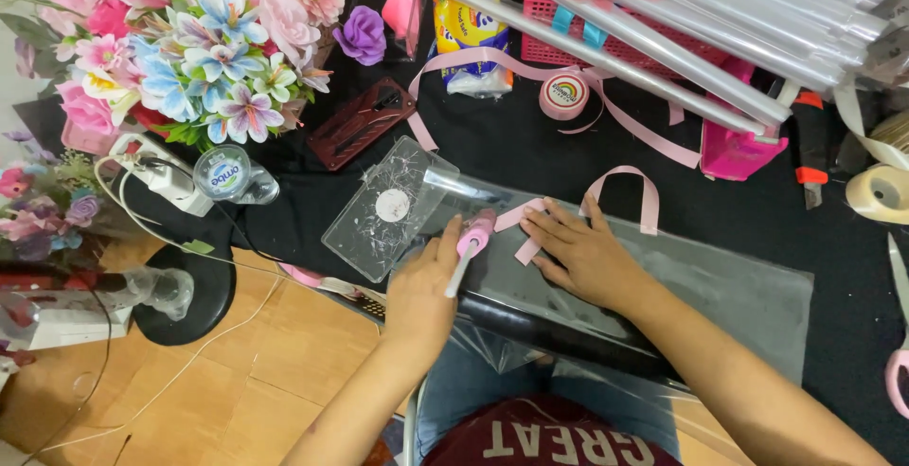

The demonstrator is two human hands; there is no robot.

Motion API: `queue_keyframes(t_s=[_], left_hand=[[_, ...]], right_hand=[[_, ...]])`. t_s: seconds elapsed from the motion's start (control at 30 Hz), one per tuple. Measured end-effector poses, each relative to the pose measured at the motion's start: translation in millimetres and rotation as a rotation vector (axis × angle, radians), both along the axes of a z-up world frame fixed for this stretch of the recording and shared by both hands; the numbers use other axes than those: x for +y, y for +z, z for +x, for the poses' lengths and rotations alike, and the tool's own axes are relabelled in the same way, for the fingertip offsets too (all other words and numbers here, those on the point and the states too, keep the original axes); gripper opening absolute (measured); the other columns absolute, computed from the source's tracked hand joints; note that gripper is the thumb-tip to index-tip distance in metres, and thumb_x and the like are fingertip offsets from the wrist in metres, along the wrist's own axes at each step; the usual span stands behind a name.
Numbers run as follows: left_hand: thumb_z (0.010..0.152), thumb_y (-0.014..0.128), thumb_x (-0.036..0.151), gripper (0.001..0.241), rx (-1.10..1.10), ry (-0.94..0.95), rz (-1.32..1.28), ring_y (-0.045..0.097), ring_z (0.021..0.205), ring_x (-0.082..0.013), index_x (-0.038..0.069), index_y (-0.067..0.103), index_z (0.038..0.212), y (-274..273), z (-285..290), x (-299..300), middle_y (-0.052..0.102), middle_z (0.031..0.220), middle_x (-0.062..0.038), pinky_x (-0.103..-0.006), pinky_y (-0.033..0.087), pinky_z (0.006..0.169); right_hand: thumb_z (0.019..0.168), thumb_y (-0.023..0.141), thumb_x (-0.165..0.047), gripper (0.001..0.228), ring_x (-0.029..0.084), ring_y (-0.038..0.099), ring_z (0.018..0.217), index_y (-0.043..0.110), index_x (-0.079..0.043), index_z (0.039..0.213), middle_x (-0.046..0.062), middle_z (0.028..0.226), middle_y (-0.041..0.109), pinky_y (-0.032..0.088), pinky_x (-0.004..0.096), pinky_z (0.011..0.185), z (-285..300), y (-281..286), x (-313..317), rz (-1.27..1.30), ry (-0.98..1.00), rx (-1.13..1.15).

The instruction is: The person wraps a plastic sleeve around a long tube using pink ribbon and a glue gun, then tapes the edge of the plastic.

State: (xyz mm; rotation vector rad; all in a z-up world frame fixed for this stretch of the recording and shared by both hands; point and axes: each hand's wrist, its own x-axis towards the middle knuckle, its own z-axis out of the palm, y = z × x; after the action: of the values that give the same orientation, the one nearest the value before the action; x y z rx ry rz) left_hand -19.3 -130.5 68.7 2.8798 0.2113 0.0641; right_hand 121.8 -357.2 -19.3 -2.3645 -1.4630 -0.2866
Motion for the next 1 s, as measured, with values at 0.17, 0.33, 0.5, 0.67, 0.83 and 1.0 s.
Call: queue_keyframes(t_s=[0.17, 0.33, 0.5, 0.67, 0.83, 1.0], left_hand=[[0.098, 0.061, 0.036, 0.028, 0.187, -0.010, -0.227, 0.072, 0.085, -0.0371, 0.010, 0.062, 0.109, 22.3, -13.9, -7.2, 0.071, 0.086, -0.011, -0.0479, 0.057, 0.074], [0.096, 0.062, 0.021, 0.066, 0.230, -0.016, -0.338, 0.070, 0.103, -0.0438, 0.016, 0.037, 0.157, 12.9, -21.4, -12.5, 0.072, 0.110, -0.024, -0.0550, 0.055, 0.086], [0.097, 0.061, 0.021, 0.067, 0.231, -0.032, -0.356, 0.069, 0.104, -0.0467, 0.014, 0.035, 0.158, -2.3, -17.3, -14.0, 0.071, 0.112, -0.026, -0.0559, 0.055, 0.087], [0.096, 0.061, 0.020, 0.066, 0.207, -0.035, -0.341, 0.069, 0.103, -0.0461, 0.014, 0.037, 0.157, -3.3, -15.1, -15.5, 0.072, 0.110, -0.026, -0.0556, 0.056, 0.086], [0.097, 0.060, 0.020, 0.066, 0.234, -0.024, -0.321, 0.069, 0.103, -0.0467, 0.014, 0.036, 0.158, -1.6, -12.2, -17.6, 0.072, 0.109, -0.027, -0.0561, 0.055, 0.087], [0.097, 0.060, 0.021, 0.064, 0.240, -0.028, -0.316, 0.070, 0.104, -0.0459, 0.015, 0.038, 0.157, -7.5, -10.6, -15.6, 0.072, 0.109, -0.026, -0.0551, 0.056, 0.088]], right_hand=[[0.101, 0.054, -0.041, 0.052, 0.022, 0.035, 0.152, 0.053, -0.021, 0.148, -0.002, 0.158, 0.049, 0.007, 0.059, 0.124, 0.3, 0.6, -0.5, -0.019, -0.004, 0.033], [0.101, 0.054, -0.040, 0.053, 0.021, 0.033, 0.152, 0.050, -0.022, 0.151, -0.002, 0.160, 0.047, 0.005, 0.057, 0.125, 0.2, -3.3, -0.4, -0.025, -0.014, 0.015], [0.101, 0.053, -0.040, 0.054, 0.023, 0.032, 0.153, 0.050, -0.021, 0.151, -0.001, 0.160, 0.046, 0.006, 0.060, 0.124, 2.7, -9.3, -2.0, -0.032, -0.005, 0.038], [0.102, 0.051, -0.040, 0.054, 0.022, 0.031, 0.154, 0.049, -0.021, 0.152, -0.002, 0.161, 0.045, 0.006, 0.059, 0.124, 3.6, -12.3, -1.5, -0.032, -0.005, -0.008], [0.102, 0.049, -0.042, 0.054, 0.022, 0.031, 0.154, 0.049, -0.021, 0.153, -0.002, 0.161, 0.045, 0.005, 0.060, 0.124, 4.9, -15.0, -2.0, -0.028, 0.007, -0.025], [0.102, 0.049, -0.041, 0.055, 0.022, 0.031, 0.153, 0.048, -0.021, 0.153, -0.002, 0.161, 0.045, 0.005, 0.060, 0.124, 4.4, -14.1, -2.1, -0.040, 0.004, -0.005]])
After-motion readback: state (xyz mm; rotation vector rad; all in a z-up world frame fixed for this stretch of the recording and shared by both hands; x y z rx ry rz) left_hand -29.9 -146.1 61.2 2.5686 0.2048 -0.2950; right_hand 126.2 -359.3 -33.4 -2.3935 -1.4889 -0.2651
